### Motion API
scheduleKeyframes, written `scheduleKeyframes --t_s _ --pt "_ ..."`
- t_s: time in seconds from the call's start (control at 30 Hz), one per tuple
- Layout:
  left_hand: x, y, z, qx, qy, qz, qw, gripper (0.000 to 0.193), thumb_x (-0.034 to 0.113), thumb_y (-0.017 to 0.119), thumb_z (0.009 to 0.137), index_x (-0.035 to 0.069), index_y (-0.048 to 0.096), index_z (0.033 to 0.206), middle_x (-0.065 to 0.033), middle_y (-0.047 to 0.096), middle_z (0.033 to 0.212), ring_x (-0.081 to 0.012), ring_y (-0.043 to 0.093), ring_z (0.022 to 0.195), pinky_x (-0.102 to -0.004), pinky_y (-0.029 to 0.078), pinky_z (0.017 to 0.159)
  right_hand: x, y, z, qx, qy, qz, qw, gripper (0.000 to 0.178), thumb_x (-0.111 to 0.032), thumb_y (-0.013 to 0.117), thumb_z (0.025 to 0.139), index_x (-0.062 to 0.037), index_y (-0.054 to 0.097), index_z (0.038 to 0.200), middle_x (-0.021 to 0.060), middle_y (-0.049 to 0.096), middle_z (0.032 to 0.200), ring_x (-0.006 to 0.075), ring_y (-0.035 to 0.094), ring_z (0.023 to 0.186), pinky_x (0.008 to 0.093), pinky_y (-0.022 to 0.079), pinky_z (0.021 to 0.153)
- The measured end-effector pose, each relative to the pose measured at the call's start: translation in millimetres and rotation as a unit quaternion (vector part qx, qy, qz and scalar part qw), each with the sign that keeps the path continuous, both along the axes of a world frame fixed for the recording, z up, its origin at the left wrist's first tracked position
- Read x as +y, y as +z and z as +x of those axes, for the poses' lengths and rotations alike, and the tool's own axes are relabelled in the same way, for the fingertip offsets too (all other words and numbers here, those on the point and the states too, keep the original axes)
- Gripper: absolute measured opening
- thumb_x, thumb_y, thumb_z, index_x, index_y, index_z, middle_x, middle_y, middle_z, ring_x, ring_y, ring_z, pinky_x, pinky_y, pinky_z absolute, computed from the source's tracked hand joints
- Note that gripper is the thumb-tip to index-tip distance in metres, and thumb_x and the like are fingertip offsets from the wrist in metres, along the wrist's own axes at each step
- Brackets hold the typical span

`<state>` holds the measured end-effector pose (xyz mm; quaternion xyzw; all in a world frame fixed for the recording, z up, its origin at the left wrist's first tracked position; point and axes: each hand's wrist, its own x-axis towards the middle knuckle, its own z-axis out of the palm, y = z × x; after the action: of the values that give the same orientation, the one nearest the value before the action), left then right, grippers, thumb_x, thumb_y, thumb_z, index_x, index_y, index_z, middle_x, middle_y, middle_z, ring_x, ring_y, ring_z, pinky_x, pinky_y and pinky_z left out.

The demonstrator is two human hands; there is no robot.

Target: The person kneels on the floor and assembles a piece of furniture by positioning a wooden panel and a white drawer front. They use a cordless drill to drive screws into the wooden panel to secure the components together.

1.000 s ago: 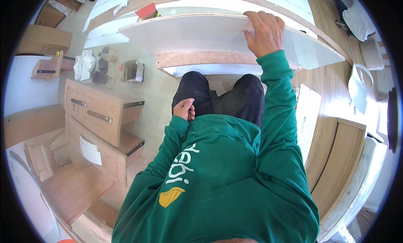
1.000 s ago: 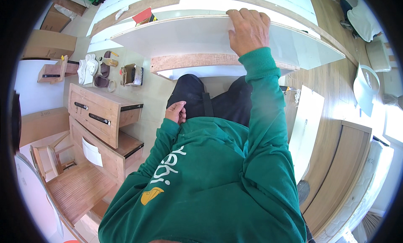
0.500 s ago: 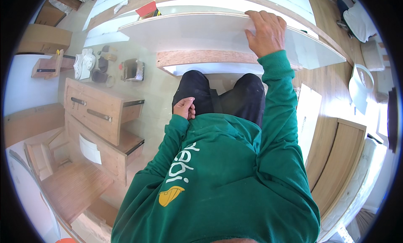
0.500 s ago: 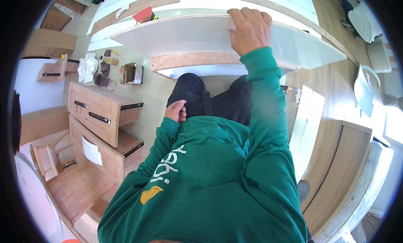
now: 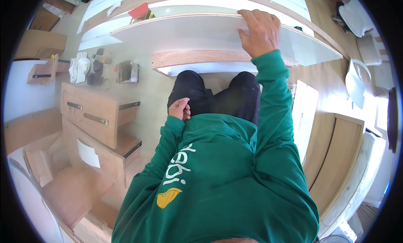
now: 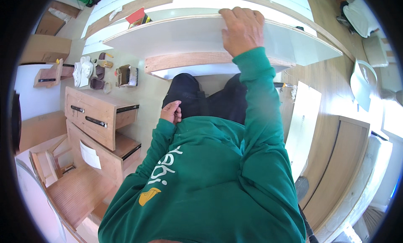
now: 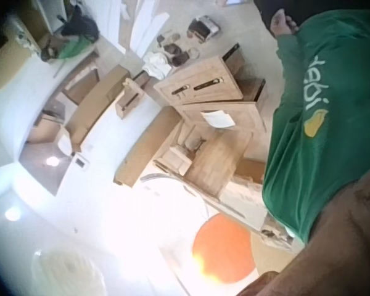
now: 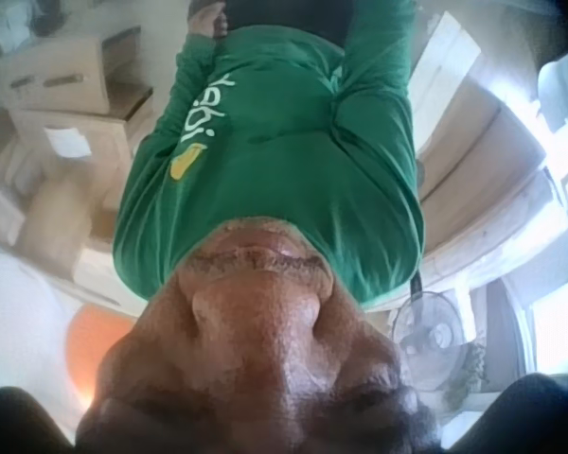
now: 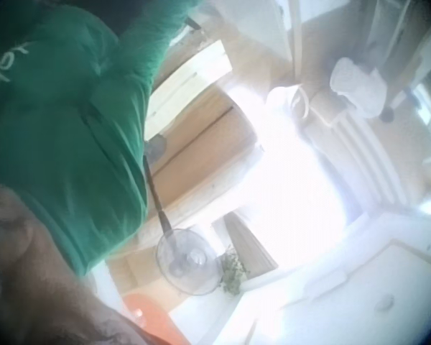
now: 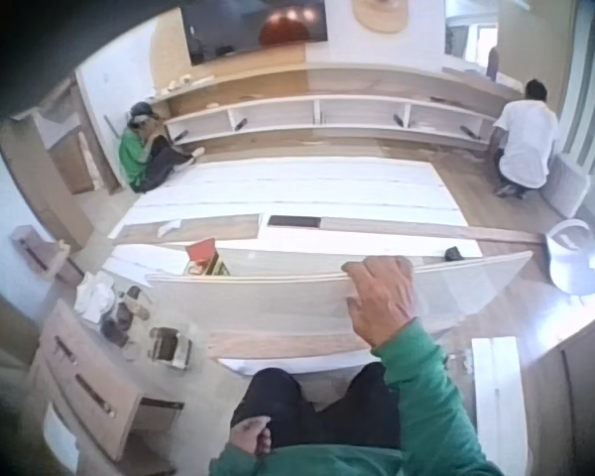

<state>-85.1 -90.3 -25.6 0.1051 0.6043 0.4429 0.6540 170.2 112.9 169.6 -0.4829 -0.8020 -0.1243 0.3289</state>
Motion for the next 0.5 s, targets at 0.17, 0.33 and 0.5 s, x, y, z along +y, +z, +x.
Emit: scheduleKeyframes --t_s 0.17,0.33,0.5 --pt "1.0 -1.7 1.0 0.016 -0.024 0.004 1.000 0.017 0.023 0.060 0.088 0.010 0.064 0.097 0.0023 0.055 0.063 -0.0063 0.051 0.047 -0.0211 0.043 0.037 1.0 -2.2 2.1 0.008 -0.009 0.009 1.000 0.040 -0.009 0.072 0.062 -0.0136 0.061 0.100 0.0038 0.058 0.086 0.0242 0.054 0.091 0.0404 0.034 0.087" --pt "0.5 -5.7 -0.5 0.007 -0.023 0.007 1.000 0.017 0.021 0.059 0.088 0.007 0.062 0.098 0.0001 0.056 0.065 -0.0081 0.053 0.048 -0.0220 0.045 0.037 5.2 -11.1 4.0 0.012 -0.002 0.019 1.000 0.040 -0.009 0.072 0.061 -0.0135 0.061 0.099 0.0035 0.058 0.085 0.0238 0.055 0.091 0.0404 0.034 0.087" --pt "1.3 -2.1 -1.2 -0.005 -0.023 0.012 1.000 0.018 0.021 0.058 0.089 0.006 0.061 0.099 -0.0006 0.056 0.066 -0.0086 0.053 0.048 -0.0221 0.045 0.037 5.9 -12.4 6.6 0.011 -0.014 0.021 1.000 0.039 -0.008 0.071 0.061 -0.0133 0.061 0.098 0.0033 0.058 0.084 0.0233 0.055 0.090 0.0402 0.034 0.087"
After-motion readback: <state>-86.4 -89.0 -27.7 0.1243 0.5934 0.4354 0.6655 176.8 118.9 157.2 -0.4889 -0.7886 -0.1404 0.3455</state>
